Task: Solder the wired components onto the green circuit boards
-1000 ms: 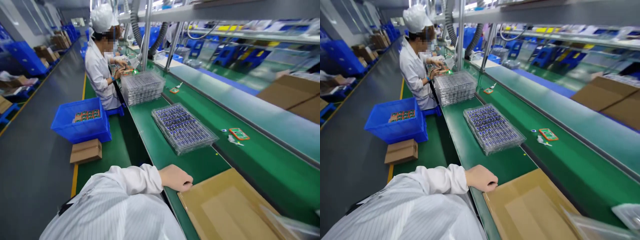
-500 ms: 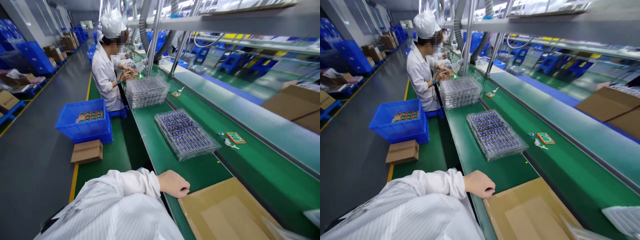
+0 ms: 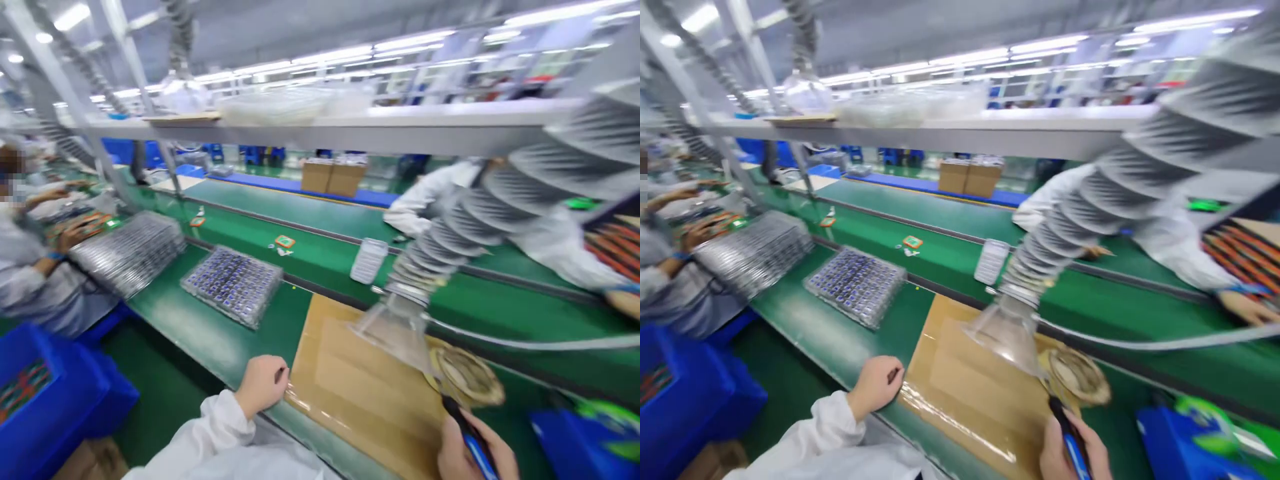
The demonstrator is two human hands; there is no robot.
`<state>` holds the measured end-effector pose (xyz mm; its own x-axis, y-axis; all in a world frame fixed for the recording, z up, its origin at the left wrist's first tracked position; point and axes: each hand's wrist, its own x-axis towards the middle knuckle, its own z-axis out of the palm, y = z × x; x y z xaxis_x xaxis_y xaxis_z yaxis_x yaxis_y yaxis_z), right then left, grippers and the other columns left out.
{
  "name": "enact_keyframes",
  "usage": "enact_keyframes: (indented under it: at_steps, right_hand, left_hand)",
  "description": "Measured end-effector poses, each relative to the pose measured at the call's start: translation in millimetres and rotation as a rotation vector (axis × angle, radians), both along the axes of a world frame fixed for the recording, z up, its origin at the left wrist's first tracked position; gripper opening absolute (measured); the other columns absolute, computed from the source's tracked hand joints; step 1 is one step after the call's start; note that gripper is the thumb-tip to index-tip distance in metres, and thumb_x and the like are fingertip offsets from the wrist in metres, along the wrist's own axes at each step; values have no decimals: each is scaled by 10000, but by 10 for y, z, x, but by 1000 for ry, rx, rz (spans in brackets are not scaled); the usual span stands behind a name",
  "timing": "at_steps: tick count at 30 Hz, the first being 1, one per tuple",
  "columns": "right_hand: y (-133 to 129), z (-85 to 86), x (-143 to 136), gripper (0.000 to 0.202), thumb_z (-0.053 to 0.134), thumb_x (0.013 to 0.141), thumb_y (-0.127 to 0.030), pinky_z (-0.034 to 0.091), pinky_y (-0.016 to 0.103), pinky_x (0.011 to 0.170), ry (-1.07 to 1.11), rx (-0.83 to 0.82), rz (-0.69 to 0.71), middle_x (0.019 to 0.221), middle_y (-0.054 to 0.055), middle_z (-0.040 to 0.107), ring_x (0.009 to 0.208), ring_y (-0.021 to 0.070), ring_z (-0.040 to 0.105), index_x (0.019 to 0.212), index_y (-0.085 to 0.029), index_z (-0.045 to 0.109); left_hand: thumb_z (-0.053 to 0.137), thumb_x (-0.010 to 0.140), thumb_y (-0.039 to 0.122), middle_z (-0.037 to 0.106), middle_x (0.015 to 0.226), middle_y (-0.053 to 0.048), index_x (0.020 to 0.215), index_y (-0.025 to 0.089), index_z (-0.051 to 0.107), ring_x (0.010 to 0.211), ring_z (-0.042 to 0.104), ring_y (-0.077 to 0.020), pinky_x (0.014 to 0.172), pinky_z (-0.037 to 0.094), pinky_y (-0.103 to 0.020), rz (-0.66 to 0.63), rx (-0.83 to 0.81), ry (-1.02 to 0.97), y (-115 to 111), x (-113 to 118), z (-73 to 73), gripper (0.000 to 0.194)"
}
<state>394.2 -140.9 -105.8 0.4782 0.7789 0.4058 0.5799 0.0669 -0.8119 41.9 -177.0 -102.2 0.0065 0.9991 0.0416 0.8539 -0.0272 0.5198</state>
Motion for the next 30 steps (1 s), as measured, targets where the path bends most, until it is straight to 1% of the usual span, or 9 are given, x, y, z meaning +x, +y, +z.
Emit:
enact_keyframes:
  at_steps: [1,6,9,12,17,20,22,26,30]
  right_hand:
    - [0,-43,1,417,692,810,-579,563,518,813,-25,0,-62,965,146,744,915,384,716,997,-207,717]
    - [81,-156,14,327,665,830,-472,575,402,836,-52,98,-32,984,122,757,888,279,725,992,-191,707]
    - [110,-144,7,278,664,852,-414,574,383,853,-16,133,12,1013,107,754,909,254,722,1028,-201,692]
    - [98,-65,-15,272,661,856,-417,579,368,832,46,152,20,989,97,754,878,243,723,1021,-203,683]
    - [59,52,-3,205,648,888,-363,573,333,829,89,147,72,994,77,752,891,230,726,1029,-218,683]
    - [55,51,28,192,629,905,-356,589,325,796,91,168,83,963,60,756,855,217,734,1036,-225,681]
    - [53,49,46,186,627,910,-353,599,316,750,125,184,123,944,59,758,810,205,732,1034,-225,678]
    - [32,114,69,185,624,925,-358,611,340,794,255,153,154,977,76,755,886,224,733,1047,-234,688]
    - [0,188,90,201,635,914,-395,606,344,796,351,108,180,946,71,748,850,217,716,1011,-228,691]
  left_hand:
    - [538,913,239,683,725,-26,785,210,689,719,630,-177,685,417,-283,-7,-2,4,6,-14,6,200]
    - [464,957,273,616,660,-14,737,213,639,667,588,-174,646,373,-286,-123,-3,51,98,-98,12,287]
    - [443,965,306,597,635,-6,737,213,636,636,575,-167,630,370,-278,-213,-16,64,252,-158,13,313]
    - [427,974,347,609,643,-1,765,211,652,629,580,-160,633,380,-267,-226,7,68,503,-204,24,336]
    - [454,953,371,611,633,13,806,221,669,617,585,-159,630,371,-254,-71,63,141,991,-191,86,300]
    - [476,941,365,628,642,15,818,227,663,629,593,-160,621,353,-246,21,53,186,1162,-137,136,263]
    - [490,932,362,635,641,16,806,231,656,633,594,-164,618,344,-243,71,38,205,1199,-102,165,246]
    - [496,922,351,631,626,15,770,233,632,640,592,-173,611,330,-235,164,16,242,1172,-33,239,235]
    - [497,932,327,652,675,-7,794,215,624,683,594,-176,598,302,-224,254,12,300,1134,68,327,218]
